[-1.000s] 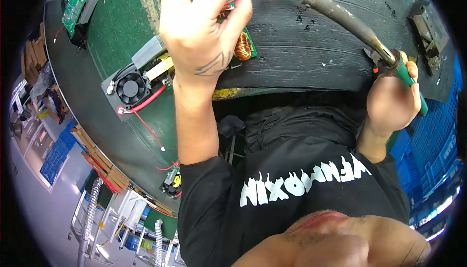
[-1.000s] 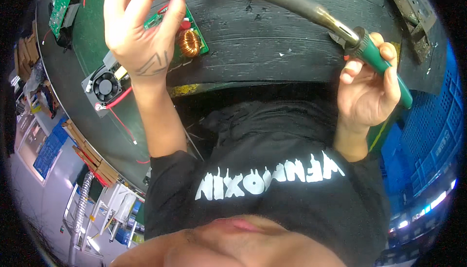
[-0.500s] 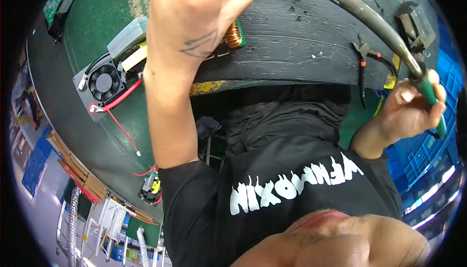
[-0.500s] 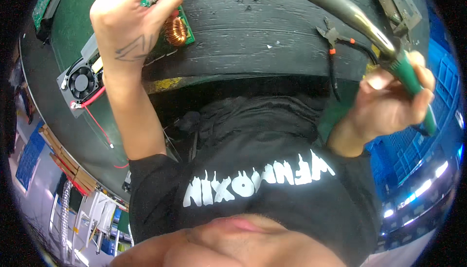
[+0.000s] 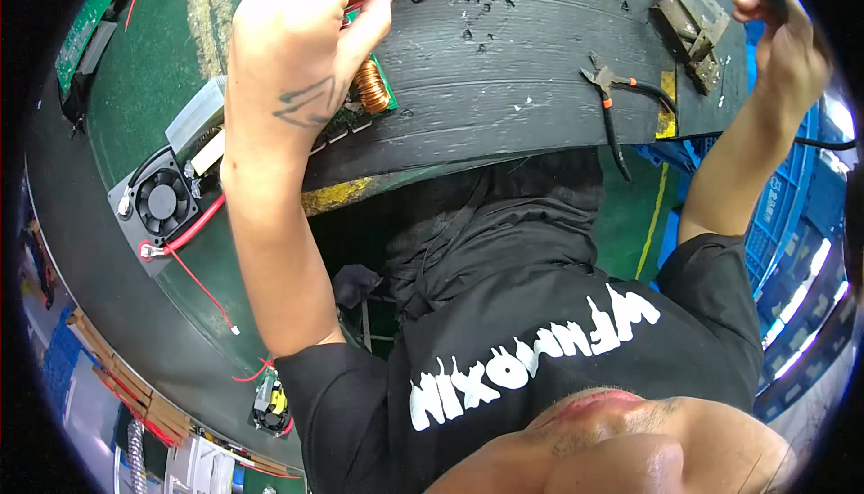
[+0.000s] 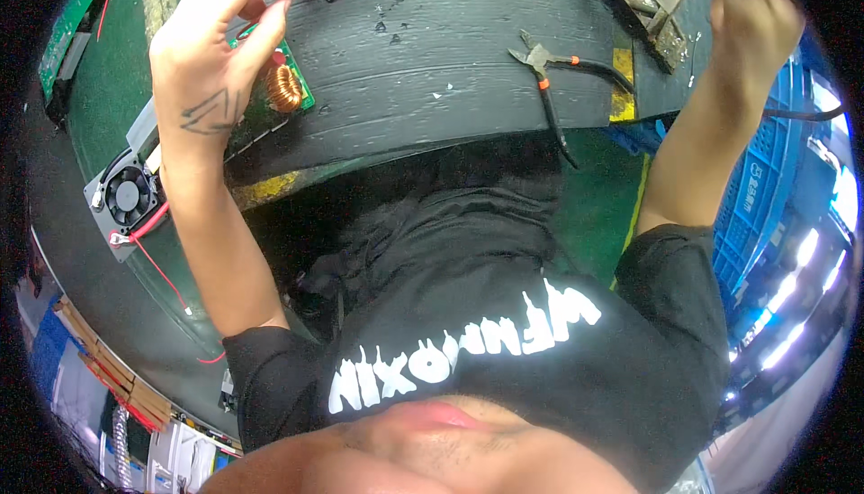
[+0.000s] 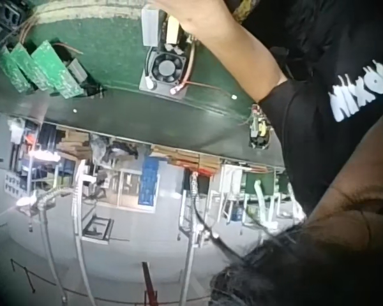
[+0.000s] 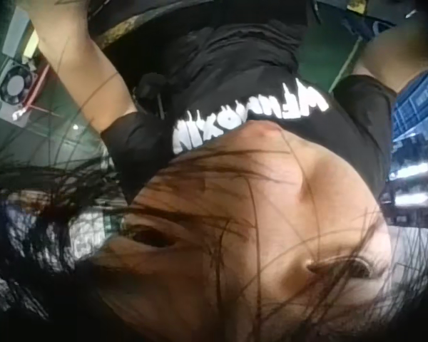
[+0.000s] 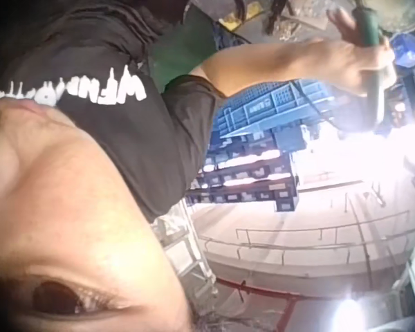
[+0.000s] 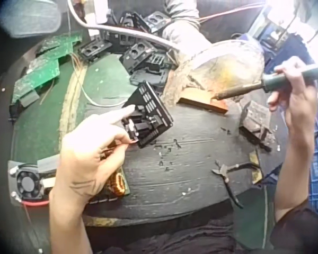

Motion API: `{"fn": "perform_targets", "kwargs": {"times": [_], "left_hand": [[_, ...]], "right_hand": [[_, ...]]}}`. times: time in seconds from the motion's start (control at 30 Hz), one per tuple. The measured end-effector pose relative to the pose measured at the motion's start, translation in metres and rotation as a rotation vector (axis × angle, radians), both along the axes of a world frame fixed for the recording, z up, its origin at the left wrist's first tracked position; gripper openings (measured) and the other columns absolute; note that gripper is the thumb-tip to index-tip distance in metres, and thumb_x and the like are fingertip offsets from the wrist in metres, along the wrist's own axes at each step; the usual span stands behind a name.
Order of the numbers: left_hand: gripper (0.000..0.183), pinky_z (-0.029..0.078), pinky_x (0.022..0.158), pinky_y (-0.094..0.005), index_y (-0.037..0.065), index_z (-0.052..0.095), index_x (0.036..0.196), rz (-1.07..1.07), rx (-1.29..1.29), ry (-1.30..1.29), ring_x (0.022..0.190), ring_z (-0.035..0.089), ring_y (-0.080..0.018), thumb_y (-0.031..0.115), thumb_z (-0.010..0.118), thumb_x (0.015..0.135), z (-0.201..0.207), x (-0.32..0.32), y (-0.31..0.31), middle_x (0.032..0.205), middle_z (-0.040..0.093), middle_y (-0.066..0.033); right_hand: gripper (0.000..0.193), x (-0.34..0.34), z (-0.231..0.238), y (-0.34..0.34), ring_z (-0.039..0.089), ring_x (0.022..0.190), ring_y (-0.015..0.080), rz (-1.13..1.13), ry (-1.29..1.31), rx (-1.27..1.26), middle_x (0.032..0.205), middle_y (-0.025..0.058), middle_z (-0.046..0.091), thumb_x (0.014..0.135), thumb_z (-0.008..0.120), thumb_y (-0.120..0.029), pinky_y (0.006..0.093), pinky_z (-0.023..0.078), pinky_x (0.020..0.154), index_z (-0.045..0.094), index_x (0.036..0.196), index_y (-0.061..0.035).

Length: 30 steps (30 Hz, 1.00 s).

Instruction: Soldering wires and electronic components onto a circuit board using a soldering iron.

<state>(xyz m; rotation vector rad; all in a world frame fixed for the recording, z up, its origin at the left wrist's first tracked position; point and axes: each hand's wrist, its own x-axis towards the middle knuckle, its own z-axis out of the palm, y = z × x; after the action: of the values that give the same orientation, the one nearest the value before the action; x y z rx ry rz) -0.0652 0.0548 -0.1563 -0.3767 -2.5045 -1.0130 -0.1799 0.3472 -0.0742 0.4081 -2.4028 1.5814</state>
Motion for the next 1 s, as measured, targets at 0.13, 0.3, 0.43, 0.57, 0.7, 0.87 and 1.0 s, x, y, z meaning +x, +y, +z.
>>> {"fn": "perform_targets", "kwargs": {"times": [0.13, 0.3, 0.43, 0.57, 0.7, 0.87, 1.0], "left_hand": [[0.013, 0.050, 0.062, -0.0277, -0.001, 0.060, 0.077, -0.013, -0.050, 0.010, 0.073, 0.062, -0.0229, -0.006, 0.064, 0.065, 0.004, 0.000, -0.003, 0.106, 0.064, -0.0180], [0.010, 0.048, 0.058, -0.0249, -0.002, 0.059, 0.077, -0.006, 0.079, -0.103, 0.064, 0.060, -0.0165, -0.005, 0.061, 0.068, 0.003, 0.000, -0.002, 0.105, 0.064, -0.0182], [0.010, 0.047, 0.056, -0.0233, -0.003, 0.058, 0.078, -0.012, 0.164, -0.151, 0.059, 0.057, -0.0128, -0.006, 0.061, 0.068, 0.003, 0.001, -0.001, 0.104, 0.064, -0.0180], [0.010, 0.046, 0.056, -0.0228, -0.003, 0.057, 0.078, -0.013, 0.142, -0.127, 0.059, 0.057, -0.0123, -0.006, 0.060, 0.069, 0.001, 0.000, 0.000, 0.104, 0.064, -0.0181], [0.010, 0.047, 0.056, -0.0229, -0.004, 0.058, 0.078, -0.002, 0.139, -0.125, 0.060, 0.058, -0.0127, -0.006, 0.060, 0.069, 0.002, 0.000, 0.001, 0.104, 0.065, -0.0176], [0.010, 0.047, 0.056, -0.0235, -0.004, 0.059, 0.079, -0.001, 0.139, -0.126, 0.060, 0.059, -0.0134, -0.006, 0.061, 0.069, 0.001, -0.001, 0.001, 0.105, 0.064, -0.0174], [0.009, 0.048, 0.057, -0.0237, -0.004, 0.059, 0.079, -0.008, 0.109, -0.086, 0.060, 0.059, -0.0140, -0.005, 0.061, 0.070, 0.001, 0.001, -0.001, 0.105, 0.064, -0.0179]], "right_hand": [[0.031, -0.007, -0.010, 0.024, 0.062, 0.059, 0.0248, -0.064, 0.082, 0.020, 0.085, 0.0228, 0.058, 0.092, 0.050, -0.020, 0.0285, 0.050, 0.050, 0.054, 0.103, 0.0080], [0.032, -0.014, -0.012, 0.043, 0.064, 0.064, 0.0272, -0.116, 0.095, -0.011, 0.074, 0.0221, 0.065, 0.094, 0.046, -0.016, 0.0337, 0.052, 0.060, 0.061, 0.100, 0.0113], [0.030, -0.019, -0.012, 0.057, 0.063, 0.063, 0.0271, -0.100, 0.078, 0.038, 0.073, 0.0218, 0.064, 0.092, 0.048, -0.015, 0.0333, 0.052, 0.058, 0.061, 0.101, 0.0106], [0.028, -0.023, -0.014, 0.064, 0.063, 0.061, 0.0269, -0.089, 0.057, 0.053, 0.072, 0.0213, 0.064, 0.090, 0.049, -0.014, 0.0328, 0.051, 0.057, 0.061, 0.100, 0.0099], [0.026, -0.024, -0.019, 0.068, 0.062, 0.058, 0.0266, -0.075, 0.005, -0.013, 0.068, 0.0198, 0.063, 0.089, 0.051, -0.015, 0.0316, 0.049, 0.054, 0.060, 0.095, 0.0092], [0.029, -0.020, -0.026, 0.071, 0.059, 0.058, 0.0246, -0.162, -0.022, -0.228, 0.071, 0.0184, 0.062, 0.088, 0.052, -0.018, 0.0310, 0.045, 0.052, 0.058, 0.095, 0.0095], [0.029, -0.016, -0.024, 0.082, 0.056, 0.057, 0.0219, -0.039, -0.112, -0.429, 0.070, 0.0161, 0.058, 0.089, 0.051, -0.018, 0.0296, 0.043, 0.051, 0.058, 0.095, 0.0093]]}}
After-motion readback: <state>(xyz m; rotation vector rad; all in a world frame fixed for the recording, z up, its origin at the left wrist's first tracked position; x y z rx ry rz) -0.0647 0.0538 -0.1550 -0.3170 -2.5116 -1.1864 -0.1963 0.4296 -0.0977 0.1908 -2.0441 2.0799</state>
